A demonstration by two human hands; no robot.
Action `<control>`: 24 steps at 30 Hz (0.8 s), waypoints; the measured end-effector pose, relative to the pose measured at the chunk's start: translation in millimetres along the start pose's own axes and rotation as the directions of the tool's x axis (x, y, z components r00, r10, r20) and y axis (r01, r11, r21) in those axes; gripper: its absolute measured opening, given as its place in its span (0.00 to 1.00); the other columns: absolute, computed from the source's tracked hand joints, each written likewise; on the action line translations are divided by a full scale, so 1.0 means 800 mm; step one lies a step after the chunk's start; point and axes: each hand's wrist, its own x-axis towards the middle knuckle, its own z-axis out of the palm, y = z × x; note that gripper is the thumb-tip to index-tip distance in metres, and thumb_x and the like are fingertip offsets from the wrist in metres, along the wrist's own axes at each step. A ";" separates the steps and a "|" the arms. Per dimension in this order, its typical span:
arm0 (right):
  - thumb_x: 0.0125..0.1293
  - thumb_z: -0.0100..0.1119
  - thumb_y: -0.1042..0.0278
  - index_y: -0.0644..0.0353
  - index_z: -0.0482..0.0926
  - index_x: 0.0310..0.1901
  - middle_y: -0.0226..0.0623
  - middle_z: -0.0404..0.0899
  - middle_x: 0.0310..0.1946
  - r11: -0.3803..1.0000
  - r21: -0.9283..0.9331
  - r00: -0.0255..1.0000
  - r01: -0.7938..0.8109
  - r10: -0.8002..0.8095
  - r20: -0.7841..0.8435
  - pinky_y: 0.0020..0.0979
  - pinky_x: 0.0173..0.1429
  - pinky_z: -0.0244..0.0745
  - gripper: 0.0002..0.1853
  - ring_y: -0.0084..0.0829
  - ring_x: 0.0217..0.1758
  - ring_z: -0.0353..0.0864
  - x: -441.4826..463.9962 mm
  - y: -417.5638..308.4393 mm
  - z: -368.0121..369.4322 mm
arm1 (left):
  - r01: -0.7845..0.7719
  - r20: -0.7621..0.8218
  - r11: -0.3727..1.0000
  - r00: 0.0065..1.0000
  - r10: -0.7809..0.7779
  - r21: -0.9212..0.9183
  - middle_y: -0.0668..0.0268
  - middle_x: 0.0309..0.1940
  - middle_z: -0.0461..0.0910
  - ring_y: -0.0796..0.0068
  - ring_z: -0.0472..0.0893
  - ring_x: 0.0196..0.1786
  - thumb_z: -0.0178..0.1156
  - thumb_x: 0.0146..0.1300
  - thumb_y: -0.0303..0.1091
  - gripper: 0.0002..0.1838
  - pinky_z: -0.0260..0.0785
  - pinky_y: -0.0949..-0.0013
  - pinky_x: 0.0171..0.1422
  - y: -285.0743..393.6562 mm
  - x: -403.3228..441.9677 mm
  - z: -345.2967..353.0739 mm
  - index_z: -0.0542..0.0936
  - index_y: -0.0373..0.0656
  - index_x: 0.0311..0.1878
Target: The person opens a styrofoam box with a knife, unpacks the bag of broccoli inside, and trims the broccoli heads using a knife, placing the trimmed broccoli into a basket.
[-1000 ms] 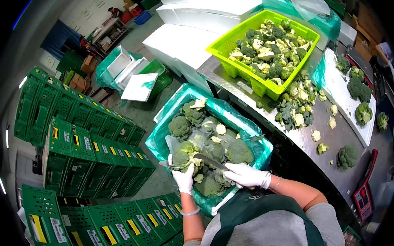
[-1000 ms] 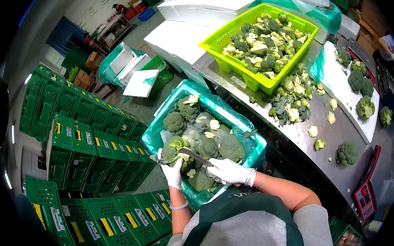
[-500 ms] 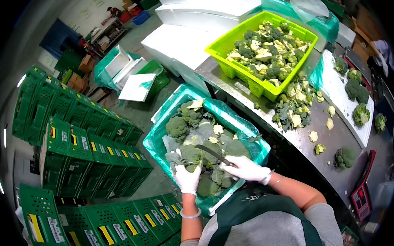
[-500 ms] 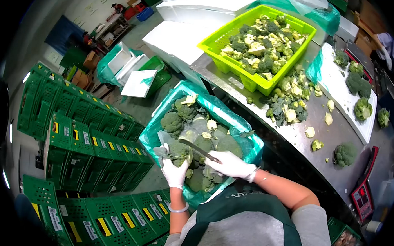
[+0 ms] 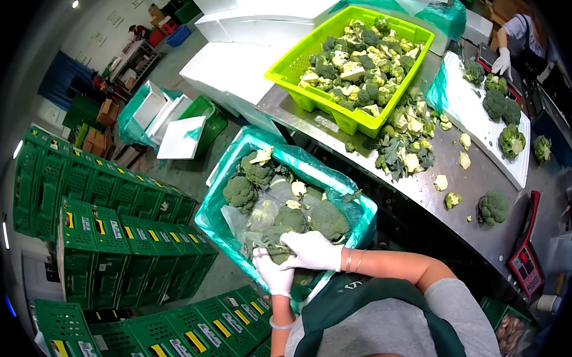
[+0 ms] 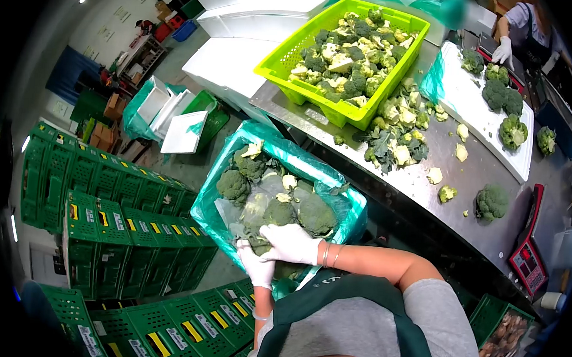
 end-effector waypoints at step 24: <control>0.56 0.61 0.43 0.62 0.68 0.48 0.39 0.77 0.33 0.714 0.555 0.904 -0.427 0.313 0.292 0.29 0.25 0.73 0.31 0.29 0.25 0.78 0.006 0.061 -0.056 | 0.339 0.329 0.028 0.927 -0.182 -0.940 0.57 0.56 0.67 0.62 0.69 0.56 0.56 0.54 0.31 0.31 0.62 0.62 0.62 -0.010 0.007 -0.036 0.61 0.39 0.63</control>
